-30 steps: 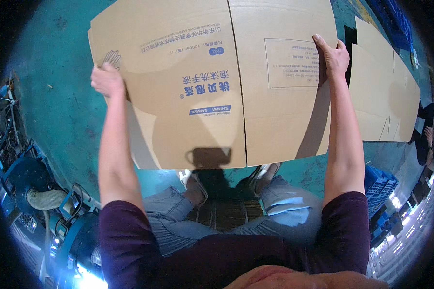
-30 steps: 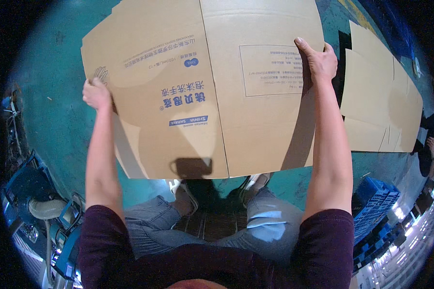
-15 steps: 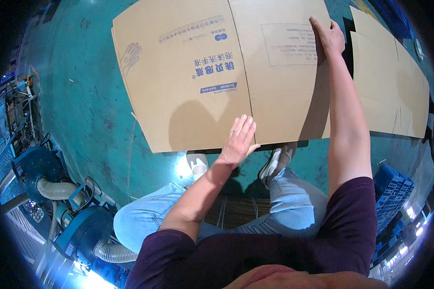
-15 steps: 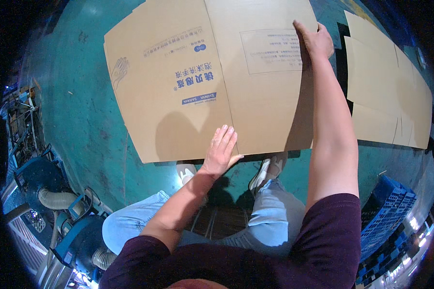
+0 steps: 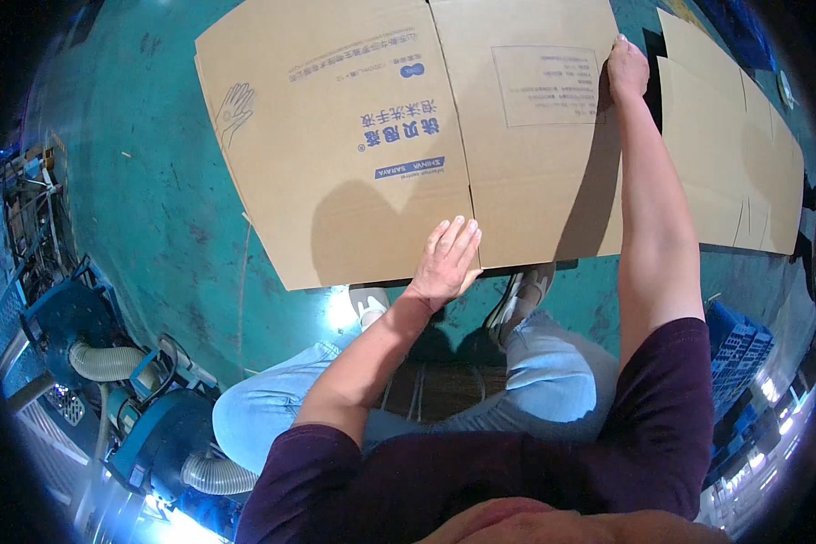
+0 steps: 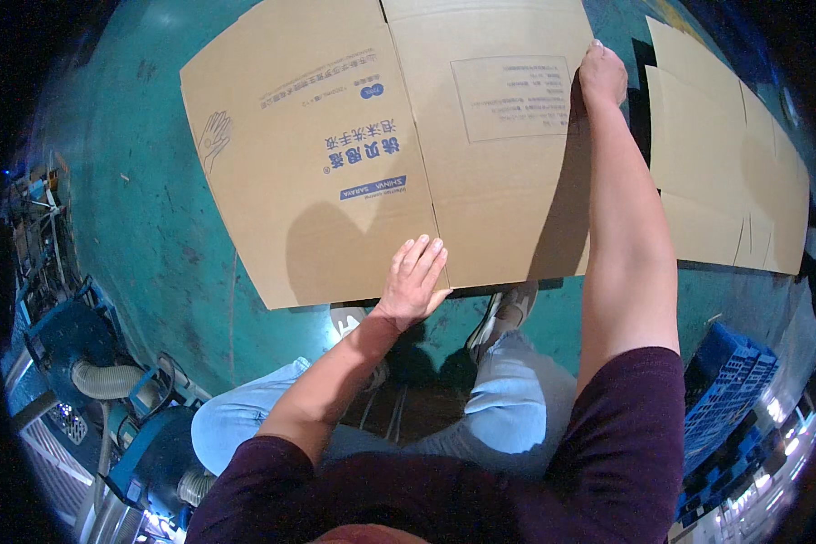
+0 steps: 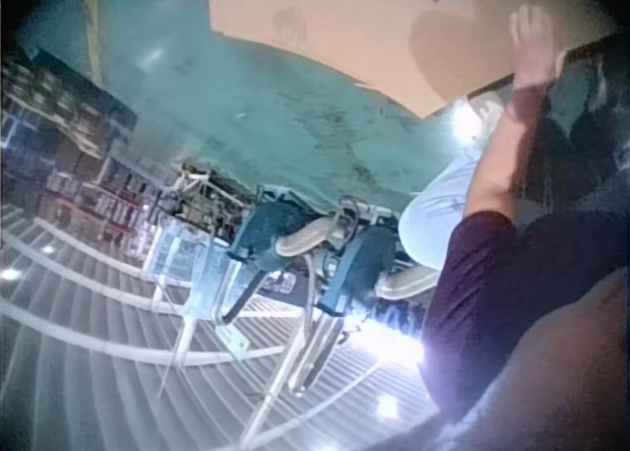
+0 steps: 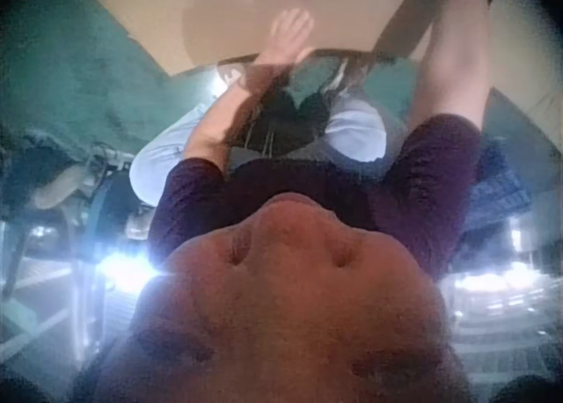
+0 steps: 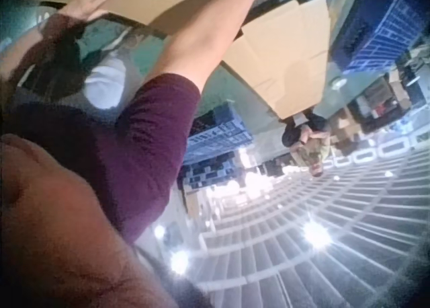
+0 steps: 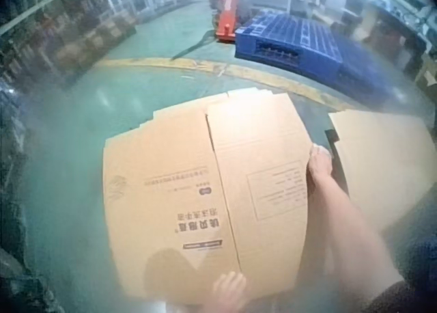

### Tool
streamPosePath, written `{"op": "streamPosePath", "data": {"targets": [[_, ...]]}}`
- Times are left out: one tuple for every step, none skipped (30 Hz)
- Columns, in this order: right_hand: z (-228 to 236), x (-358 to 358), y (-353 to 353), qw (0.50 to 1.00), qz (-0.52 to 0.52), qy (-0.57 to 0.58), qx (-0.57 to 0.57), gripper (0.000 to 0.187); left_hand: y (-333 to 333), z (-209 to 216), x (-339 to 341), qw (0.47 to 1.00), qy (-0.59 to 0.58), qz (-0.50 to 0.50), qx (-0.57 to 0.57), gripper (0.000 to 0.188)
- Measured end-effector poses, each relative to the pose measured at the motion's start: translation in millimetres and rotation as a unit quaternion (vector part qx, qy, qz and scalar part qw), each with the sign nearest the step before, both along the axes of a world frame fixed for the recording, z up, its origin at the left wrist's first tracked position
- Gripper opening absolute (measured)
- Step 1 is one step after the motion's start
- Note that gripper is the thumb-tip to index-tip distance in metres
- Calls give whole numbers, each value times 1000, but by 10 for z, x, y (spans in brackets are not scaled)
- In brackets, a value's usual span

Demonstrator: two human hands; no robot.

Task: The person sits on the floor and folds flat cardboard sheets along pre-scored lines into box shapes. They repeatedly pick up sheets, fold the side flaps, and place the folded boxes into a stack.

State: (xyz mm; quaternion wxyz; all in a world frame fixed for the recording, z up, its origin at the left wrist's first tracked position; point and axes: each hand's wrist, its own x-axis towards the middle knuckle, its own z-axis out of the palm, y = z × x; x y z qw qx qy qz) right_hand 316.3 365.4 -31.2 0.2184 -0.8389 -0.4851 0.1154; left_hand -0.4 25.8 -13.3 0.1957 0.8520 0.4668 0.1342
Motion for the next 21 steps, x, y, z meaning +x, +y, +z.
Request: {"op": "streamPosePath", "data": {"targets": [[18,21,-29,1000,10,-11,1,47,1,11,12,1000,-3,7,-6,76],[32,35,-57,1000,13,-14,-2,48,4,14,26,1000,-6,14,-13,74],[113,-65,-123,1000,20,-17,-7,49,-12,35,51,999,-8,24,-22,72],[178,-166,-200,997,54,-41,29,53,-2,59,49,999,-13,29,-22,70],[215,-294,-323,981,84,-159,76,57,-22,67,54,999,-11,30,-24,70],[129,-316,-402,920,169,-285,207,56,-24,70,62,999,-7,30,-22,70],[598,-823,-668,894,232,-379,53,50,-60,63,23,999,4,41,-25,69],[462,-859,-696,918,308,-249,-11,45,-36,89,73,999,-4,38,-26,69],[416,-1084,-924,870,382,-284,126,43,-53,92,78,999,4,44,-28,69],[747,-1485,-1083,865,465,-173,-74,58,-86,76,42,998,16,56,-30,69],[541,-1611,-1208,831,505,-169,165,62,-56,90,81,998,16,51,-24,69],[384,-1772,-1309,800,545,-224,114,65,-45,121,91,998,23,49,-22,68],[450,-1899,-1495,809,548,-215,0,69,-45,138,104,998,23,50,-21,68],[497,-1908,-1573,810,543,-222,-9,69,-43,163,120,998,24,48,-20,67],[537,-1886,-1623,812,536,-229,-17,69,-4,184,137,999,25,44,-17,67],[606,-1762,-1745,791,566,-229,-30,68,18,235,205,998,13,47,-26,67],[678,-1619,-1905,771,592,-228,-45,67,-26,246,218,998,16,53,-27,67],[609,-1488,-2120,774,613,-154,-33,62,-39,194,229,998,9,57,-19,67],[557,-1368,-2336,773,628,-83,-22,58,-28,129,230,998,-3,59,-11,67],[714,-1240,-2550,740,669,-1,-66,50,-50,77,229,998,-3,66,-3,69],[837,-1104,-2646,702,700,82,-106,42,-47,62,208,997,-4,73,7,70]]}}
